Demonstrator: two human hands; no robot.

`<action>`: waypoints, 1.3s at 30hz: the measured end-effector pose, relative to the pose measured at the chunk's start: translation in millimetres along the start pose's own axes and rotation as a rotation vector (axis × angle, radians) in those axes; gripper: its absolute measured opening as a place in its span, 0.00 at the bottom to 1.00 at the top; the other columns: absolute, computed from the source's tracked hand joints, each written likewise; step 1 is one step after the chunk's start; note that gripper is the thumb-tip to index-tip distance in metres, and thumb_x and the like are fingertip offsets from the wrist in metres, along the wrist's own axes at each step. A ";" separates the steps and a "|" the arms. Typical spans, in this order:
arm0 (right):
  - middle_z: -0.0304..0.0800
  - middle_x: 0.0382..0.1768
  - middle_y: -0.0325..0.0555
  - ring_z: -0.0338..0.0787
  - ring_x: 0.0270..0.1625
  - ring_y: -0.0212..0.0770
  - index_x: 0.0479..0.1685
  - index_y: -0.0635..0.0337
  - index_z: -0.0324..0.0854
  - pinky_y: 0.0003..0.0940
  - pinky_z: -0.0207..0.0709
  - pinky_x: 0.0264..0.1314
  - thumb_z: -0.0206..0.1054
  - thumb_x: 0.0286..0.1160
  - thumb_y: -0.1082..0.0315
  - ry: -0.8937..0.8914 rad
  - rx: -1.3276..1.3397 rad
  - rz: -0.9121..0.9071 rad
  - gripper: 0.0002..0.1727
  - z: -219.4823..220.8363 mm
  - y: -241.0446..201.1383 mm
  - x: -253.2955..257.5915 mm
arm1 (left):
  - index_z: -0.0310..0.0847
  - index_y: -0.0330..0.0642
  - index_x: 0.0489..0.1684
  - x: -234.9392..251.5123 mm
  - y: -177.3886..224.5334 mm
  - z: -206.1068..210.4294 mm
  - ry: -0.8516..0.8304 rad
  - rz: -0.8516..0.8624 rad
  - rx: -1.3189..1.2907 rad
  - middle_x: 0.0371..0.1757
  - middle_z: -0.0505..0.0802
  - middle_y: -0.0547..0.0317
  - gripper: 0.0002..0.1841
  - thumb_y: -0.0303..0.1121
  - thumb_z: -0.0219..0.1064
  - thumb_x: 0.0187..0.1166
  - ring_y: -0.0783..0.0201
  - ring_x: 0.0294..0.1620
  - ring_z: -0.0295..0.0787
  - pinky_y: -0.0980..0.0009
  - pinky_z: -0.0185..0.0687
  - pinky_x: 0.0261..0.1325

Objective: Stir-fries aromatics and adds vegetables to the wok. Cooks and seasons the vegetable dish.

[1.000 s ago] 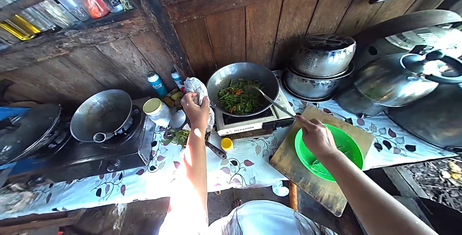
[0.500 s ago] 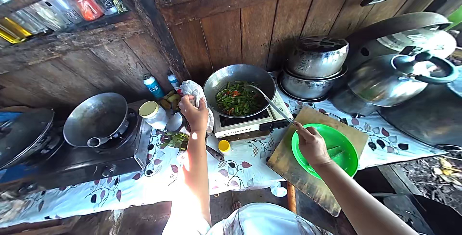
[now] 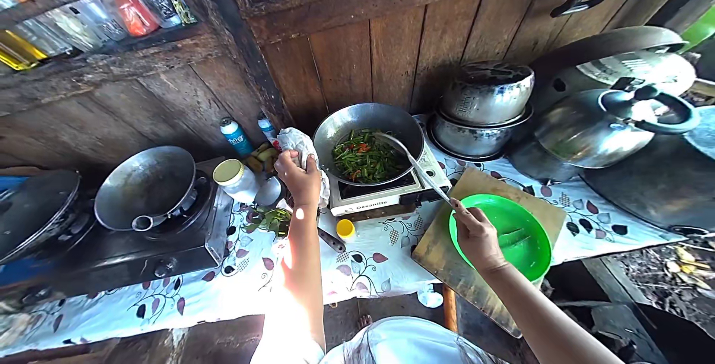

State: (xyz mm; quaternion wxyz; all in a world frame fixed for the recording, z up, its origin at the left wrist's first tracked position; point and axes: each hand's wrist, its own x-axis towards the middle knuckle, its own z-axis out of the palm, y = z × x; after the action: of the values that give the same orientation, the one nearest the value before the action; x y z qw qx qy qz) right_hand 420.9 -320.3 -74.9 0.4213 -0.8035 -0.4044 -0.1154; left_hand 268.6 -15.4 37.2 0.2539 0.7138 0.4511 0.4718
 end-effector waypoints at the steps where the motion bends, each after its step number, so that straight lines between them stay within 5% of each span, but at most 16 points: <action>1: 0.89 0.42 0.74 0.91 0.42 0.71 0.67 0.70 0.86 0.61 0.84 0.47 0.57 0.80 0.81 -0.010 0.010 0.004 0.20 0.9 -0.8 -2.6 | 0.73 0.29 0.65 -0.8 0.1 -0.5 0.001 0.002 0.003 0.68 0.79 0.29 0.22 0.31 0.73 0.78 0.37 0.70 0.75 0.47 0.70 0.72; 6: 0.89 0.40 0.72 0.90 0.40 0.68 0.66 0.70 0.87 0.58 0.85 0.45 0.58 0.78 0.82 -0.008 0.031 -0.008 0.21 5.2 -8.1 -11.8 | 0.74 0.29 0.65 -1.3 0.8 0.0 0.007 0.002 -0.009 0.67 0.80 0.29 0.22 0.30 0.73 0.77 0.38 0.71 0.75 0.48 0.69 0.75; 10: 0.89 0.42 0.73 0.90 0.42 0.70 0.65 0.67 0.88 0.65 0.81 0.47 0.58 0.79 0.80 -0.063 0.077 0.014 0.20 8.9 -13.1 -19.6 | 0.73 0.29 0.67 -1.6 -0.5 0.3 -0.012 -0.005 0.003 0.67 0.79 0.30 0.23 0.31 0.73 0.78 0.39 0.71 0.75 0.49 0.69 0.75; 16: 0.90 0.43 0.71 0.92 0.44 0.62 0.65 0.68 0.88 0.51 0.86 0.53 0.57 0.80 0.79 -0.086 0.133 0.129 0.20 8.5 -21.3 -31.6 | 0.69 0.26 0.72 -4.8 4.5 -4.2 -0.069 0.006 0.035 0.73 0.76 0.24 0.28 0.34 0.71 0.79 0.35 0.76 0.72 0.47 0.67 0.79; 20: 0.90 0.55 0.71 0.93 0.51 0.53 0.72 0.77 0.79 0.42 0.85 0.61 0.56 0.82 0.78 -0.036 0.302 0.327 0.22 4.3 -17.0 -59.4 | 0.69 0.28 0.73 -1.6 -3.3 -1.2 -0.042 0.006 0.000 0.74 0.75 0.25 0.29 0.37 0.71 0.79 0.40 0.74 0.74 0.51 0.68 0.77; 22: 0.87 0.43 0.54 0.84 0.37 0.33 0.79 0.82 0.65 0.28 0.81 0.45 0.52 0.84 0.76 0.004 0.468 0.530 0.26 0.5 -19.2 -81.9 | 0.68 0.29 0.73 -0.2 -6.8 -1.5 -0.045 -0.015 -0.020 0.74 0.75 0.29 0.29 0.38 0.72 0.79 0.42 0.75 0.74 0.51 0.69 0.77; 24: 0.77 0.31 0.40 0.77 0.27 0.25 0.83 0.78 0.56 0.23 0.76 0.33 0.49 0.86 0.75 0.053 0.613 0.774 0.28 -5.8 -27.6 -99.5 | 0.68 0.31 0.72 0.9 -9.1 0.5 -0.031 -0.022 -0.052 0.72 0.75 0.32 0.28 0.38 0.72 0.79 0.45 0.72 0.75 0.52 0.70 0.75; 28: 0.73 0.27 0.36 0.74 0.20 0.26 0.79 0.68 0.60 0.23 0.74 0.25 0.47 0.91 0.74 0.169 0.755 1.107 0.21 -1.8 -44.6 -118.5 | 0.69 0.34 0.72 -1.9 -13.4 -2.1 -0.006 -0.031 -0.077 0.72 0.77 0.35 0.30 0.46 0.71 0.80 0.47 0.69 0.78 0.51 0.76 0.70; 32: 0.74 0.31 0.40 0.73 0.19 0.26 0.80 0.68 0.58 0.21 0.73 0.22 0.50 0.87 0.78 0.175 0.727 1.214 0.23 11.7 -49.2 -119.1 | 0.70 0.29 0.69 -1.5 -14.3 -4.7 0.019 0.010 -0.137 0.72 0.77 0.32 0.29 0.39 0.75 0.77 0.44 0.73 0.75 0.50 0.71 0.76; 36: 0.80 0.56 0.61 0.82 0.41 0.41 0.88 0.67 0.55 0.40 0.79 0.44 0.54 0.87 0.78 -0.082 0.558 1.242 0.30 11.4 -44.0 -109.4 | 0.73 0.26 0.60 -4.6 -24.2 -4.2 0.123 0.133 -0.222 0.73 0.76 0.30 0.25 0.34 0.76 0.71 0.45 0.76 0.72 0.54 0.68 0.78; 39: 0.82 0.59 0.66 0.86 0.48 0.48 0.85 0.69 0.59 0.47 0.81 0.50 0.58 0.86 0.76 -0.232 0.478 1.236 0.28 7.4 -40.5 -97.2 | 0.72 0.24 0.57 -4.3 -30.0 -8.8 0.163 0.150 -0.272 0.72 0.75 0.26 0.25 0.32 0.76 0.69 0.45 0.75 0.73 0.56 0.71 0.75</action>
State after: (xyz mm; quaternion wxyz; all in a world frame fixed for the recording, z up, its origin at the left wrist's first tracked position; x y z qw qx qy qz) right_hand 326.6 -355.4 -107.0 0.5298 -0.7793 0.0727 0.3268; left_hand 247.9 -5.8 15.4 0.2748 0.6638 0.3476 0.6025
